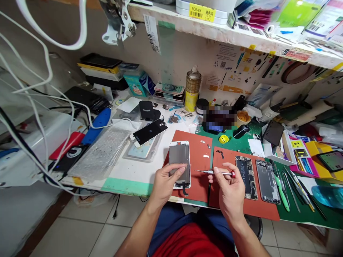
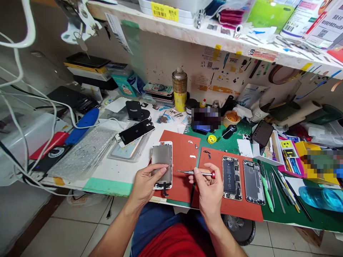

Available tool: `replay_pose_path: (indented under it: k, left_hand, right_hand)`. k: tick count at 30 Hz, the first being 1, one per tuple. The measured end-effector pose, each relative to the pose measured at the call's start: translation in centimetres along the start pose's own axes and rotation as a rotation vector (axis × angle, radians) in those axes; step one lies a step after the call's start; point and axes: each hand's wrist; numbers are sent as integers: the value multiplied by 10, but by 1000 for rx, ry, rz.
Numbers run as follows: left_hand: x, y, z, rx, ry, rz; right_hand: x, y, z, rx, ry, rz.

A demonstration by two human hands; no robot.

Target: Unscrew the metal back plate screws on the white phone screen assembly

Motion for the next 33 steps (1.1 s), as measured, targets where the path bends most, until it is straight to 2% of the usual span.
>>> replay_pose_path:
  k: [6, 13, 19, 33]
  left_hand:
    - [-1, 0, -6, 149, 82, -39]
    - [1, 0, -16, 210, 164, 4]
    - [2, -1, -17, 233, 172, 12]
    - [2, 0, -16, 245, 164, 31]
  right_hand:
    - [10, 3, -5, -6, -59, 32]
    - [16, -1, -5, -26, -69, 33]
    - [19, -3, -5, -35, -78, 71]
    - [19, -2, -5, -12, -74, 67]
Point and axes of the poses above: each hand's wrist, its own x-axis away from the middle knuckle, its own y-axis out of the back of the hand, z = x × y, and after that the axes turned 9 degrees about -y, right-handed
